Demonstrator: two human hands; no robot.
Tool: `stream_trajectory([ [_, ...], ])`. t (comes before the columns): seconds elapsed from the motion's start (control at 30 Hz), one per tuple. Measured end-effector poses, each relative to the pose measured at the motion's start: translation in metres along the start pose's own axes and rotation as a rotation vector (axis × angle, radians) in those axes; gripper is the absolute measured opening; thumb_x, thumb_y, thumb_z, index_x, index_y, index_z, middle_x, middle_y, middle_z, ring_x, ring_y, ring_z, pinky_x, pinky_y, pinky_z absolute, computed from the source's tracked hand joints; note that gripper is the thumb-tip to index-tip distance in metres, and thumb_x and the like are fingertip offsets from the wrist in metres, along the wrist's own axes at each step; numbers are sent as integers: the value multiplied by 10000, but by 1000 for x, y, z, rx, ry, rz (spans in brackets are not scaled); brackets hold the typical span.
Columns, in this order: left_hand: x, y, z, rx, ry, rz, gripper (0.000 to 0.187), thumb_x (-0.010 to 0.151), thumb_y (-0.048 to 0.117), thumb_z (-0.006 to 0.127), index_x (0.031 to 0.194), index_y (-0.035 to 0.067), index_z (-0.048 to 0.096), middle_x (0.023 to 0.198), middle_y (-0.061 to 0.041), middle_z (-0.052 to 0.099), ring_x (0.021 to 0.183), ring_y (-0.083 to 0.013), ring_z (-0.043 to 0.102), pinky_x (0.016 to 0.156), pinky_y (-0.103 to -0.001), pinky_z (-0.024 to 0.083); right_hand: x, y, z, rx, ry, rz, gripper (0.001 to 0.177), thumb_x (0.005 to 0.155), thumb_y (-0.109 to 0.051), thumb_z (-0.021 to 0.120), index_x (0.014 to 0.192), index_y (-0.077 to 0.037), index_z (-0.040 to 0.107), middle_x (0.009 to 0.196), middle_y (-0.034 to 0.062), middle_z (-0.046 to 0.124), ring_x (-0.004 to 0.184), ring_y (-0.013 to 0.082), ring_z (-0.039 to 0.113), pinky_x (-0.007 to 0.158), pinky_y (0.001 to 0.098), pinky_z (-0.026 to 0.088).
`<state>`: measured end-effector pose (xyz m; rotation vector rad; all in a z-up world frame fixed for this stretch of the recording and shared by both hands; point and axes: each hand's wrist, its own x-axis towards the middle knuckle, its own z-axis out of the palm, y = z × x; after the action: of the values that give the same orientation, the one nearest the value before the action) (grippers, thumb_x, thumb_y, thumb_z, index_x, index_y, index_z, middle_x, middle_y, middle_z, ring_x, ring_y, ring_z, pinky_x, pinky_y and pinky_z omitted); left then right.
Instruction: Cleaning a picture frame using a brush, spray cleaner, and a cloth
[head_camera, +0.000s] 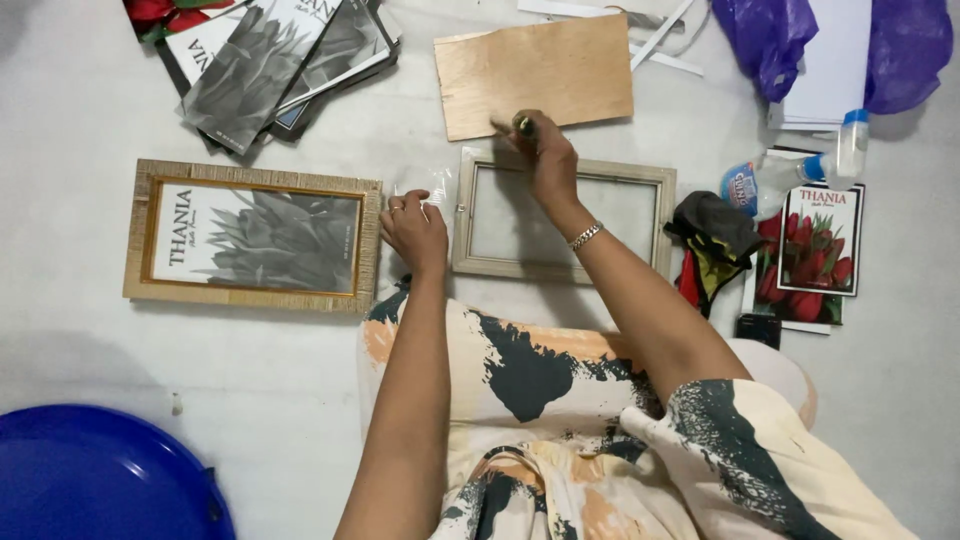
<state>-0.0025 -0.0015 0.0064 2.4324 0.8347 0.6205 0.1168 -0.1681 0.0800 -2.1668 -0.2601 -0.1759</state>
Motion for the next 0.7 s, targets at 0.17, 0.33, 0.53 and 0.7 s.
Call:
stream_trajectory([
  [0.17, 0, 5, -3, 21, -7, -1, 162, 821, 185, 657, 963, 263, 651, 957, 28, 544, 968, -268, 550, 861, -443, 454, -6, 3, -24, -63, -198, 122, 359, 935, -378, 792, 1165, -163, 620, 1113, 83, 761, 1097, 338, 714, 990, 556, 542],
  [0.33, 2, 4, 0, 22, -4, 10, 167, 819, 185, 660, 969, 259, 653, 953, 25, 550, 969, -275, 550, 866, -445, 451, -25, 22, -13, -182, -453, 137, 333, 928, -393, 774, 1141, -169, 650, 1060, 60, 773, 1069, 323, 730, 941, 578, 550],
  [0.53, 2, 3, -2, 2, -11, -16, 167, 825, 184, 653, 969, 266, 657, 940, 29, 558, 982, -267, 552, 889, -437, 443, -15, -27, -30, 71, 132, -167, 248, 944, -222, 806, 1151, -194, 674, 1019, 50, 714, 1001, 295, 725, 864, 404, 596],
  [0.7, 2, 0, 7, -11, -26, -28, 161, 831, 193, 648, 973, 268, 649, 946, 42, 550, 1001, -254, 544, 895, -432, 440, -28, -16, -20, 109, -197, -223, 199, 983, -321, 728, 1165, -256, 682, 906, 11, 732, 923, 270, 745, 860, 384, 586],
])
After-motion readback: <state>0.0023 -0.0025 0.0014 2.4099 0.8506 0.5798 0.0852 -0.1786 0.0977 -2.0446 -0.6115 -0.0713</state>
